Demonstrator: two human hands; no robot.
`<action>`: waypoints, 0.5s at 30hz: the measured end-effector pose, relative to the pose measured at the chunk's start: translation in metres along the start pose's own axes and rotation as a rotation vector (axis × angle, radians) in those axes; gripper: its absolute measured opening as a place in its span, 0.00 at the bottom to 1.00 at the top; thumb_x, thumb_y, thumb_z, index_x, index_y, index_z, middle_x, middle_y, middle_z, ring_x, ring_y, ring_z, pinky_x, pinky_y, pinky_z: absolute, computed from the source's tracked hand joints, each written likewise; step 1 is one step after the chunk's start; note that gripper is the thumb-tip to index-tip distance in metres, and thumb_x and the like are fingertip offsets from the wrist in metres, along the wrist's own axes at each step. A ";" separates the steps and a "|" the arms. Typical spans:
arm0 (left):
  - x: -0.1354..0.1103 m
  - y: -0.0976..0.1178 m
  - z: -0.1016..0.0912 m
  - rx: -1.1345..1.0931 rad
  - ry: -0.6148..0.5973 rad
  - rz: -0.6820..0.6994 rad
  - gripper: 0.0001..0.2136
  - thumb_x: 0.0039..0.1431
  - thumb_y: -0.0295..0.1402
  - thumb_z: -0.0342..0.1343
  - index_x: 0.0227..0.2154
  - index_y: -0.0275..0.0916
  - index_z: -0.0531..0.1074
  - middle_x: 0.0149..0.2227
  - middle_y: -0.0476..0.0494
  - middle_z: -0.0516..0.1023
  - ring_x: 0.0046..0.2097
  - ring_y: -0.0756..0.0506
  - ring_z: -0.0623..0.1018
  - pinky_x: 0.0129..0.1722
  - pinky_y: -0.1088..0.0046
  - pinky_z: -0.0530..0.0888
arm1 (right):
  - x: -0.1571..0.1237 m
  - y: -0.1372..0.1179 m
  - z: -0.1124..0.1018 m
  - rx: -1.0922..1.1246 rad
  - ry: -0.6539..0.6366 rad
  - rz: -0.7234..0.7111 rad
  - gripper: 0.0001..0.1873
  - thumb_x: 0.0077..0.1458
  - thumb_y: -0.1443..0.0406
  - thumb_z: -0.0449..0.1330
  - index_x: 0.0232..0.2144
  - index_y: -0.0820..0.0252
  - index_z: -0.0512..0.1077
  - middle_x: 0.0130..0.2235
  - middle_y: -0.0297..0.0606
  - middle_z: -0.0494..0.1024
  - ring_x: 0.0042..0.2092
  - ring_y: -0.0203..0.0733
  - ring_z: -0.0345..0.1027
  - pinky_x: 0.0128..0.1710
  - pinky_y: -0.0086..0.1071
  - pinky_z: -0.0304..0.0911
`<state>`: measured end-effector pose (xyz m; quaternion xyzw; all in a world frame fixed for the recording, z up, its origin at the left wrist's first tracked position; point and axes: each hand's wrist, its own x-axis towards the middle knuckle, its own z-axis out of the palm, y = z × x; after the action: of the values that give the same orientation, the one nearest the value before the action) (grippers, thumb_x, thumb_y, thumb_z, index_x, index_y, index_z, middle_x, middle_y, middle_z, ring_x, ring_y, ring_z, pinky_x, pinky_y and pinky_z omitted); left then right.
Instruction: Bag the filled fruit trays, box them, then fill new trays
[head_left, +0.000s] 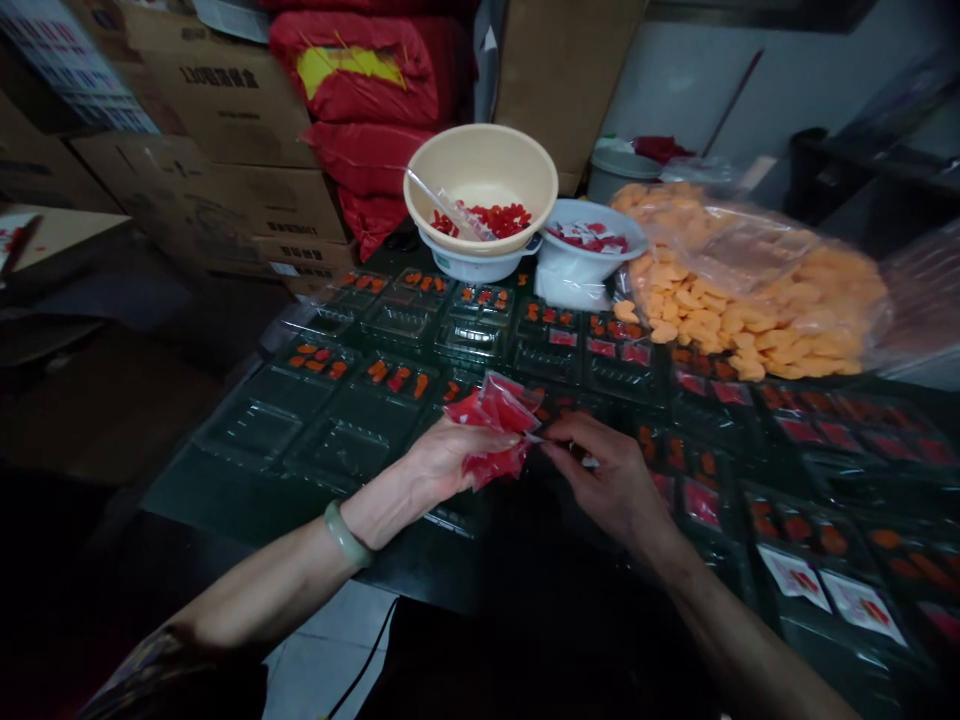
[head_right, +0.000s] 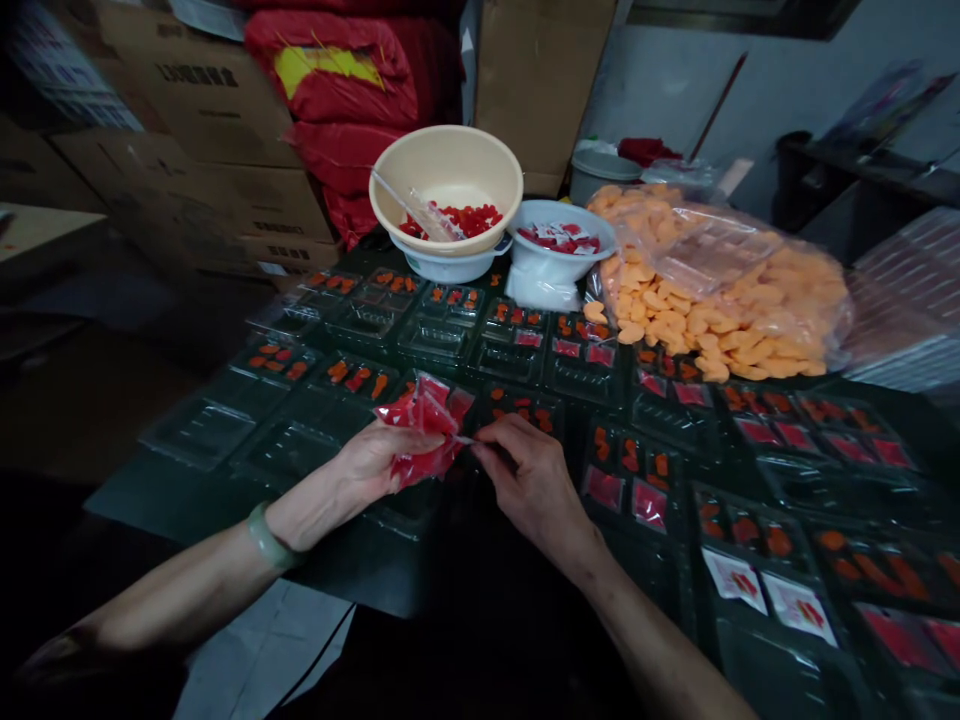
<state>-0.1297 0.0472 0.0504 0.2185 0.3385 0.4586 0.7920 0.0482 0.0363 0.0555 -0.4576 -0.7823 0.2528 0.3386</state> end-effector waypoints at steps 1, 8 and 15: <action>0.000 0.001 -0.002 0.011 0.008 -0.002 0.16 0.35 0.18 0.63 0.32 0.33 0.74 0.28 0.46 0.78 0.28 0.49 0.77 0.31 0.76 0.75 | 0.002 0.003 -0.001 0.006 0.013 0.018 0.09 0.56 0.65 0.51 0.27 0.58 0.69 0.28 0.35 0.71 0.30 0.35 0.64 0.29 0.28 0.59; 0.002 0.007 -0.022 0.091 0.157 0.066 0.12 0.33 0.20 0.65 0.26 0.31 0.75 0.25 0.45 0.78 0.27 0.49 0.77 0.28 0.76 0.75 | 0.017 0.053 -0.005 -0.225 -0.220 0.307 0.12 0.53 0.63 0.51 0.22 0.59 0.70 0.24 0.34 0.72 0.26 0.36 0.64 0.25 0.28 0.54; -0.001 -0.002 -0.018 0.415 0.151 0.147 0.16 0.34 0.27 0.67 0.32 0.32 0.74 0.23 0.48 0.76 0.20 0.53 0.72 0.20 0.79 0.69 | 0.022 0.033 0.011 -0.406 -0.003 0.210 0.07 0.52 0.60 0.55 0.30 0.57 0.69 0.32 0.38 0.73 0.30 0.39 0.67 0.26 0.30 0.55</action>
<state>-0.1422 0.0459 0.0377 0.3657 0.4672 0.4508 0.6669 0.0494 0.0700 0.0319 -0.5950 -0.7656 0.1249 0.2102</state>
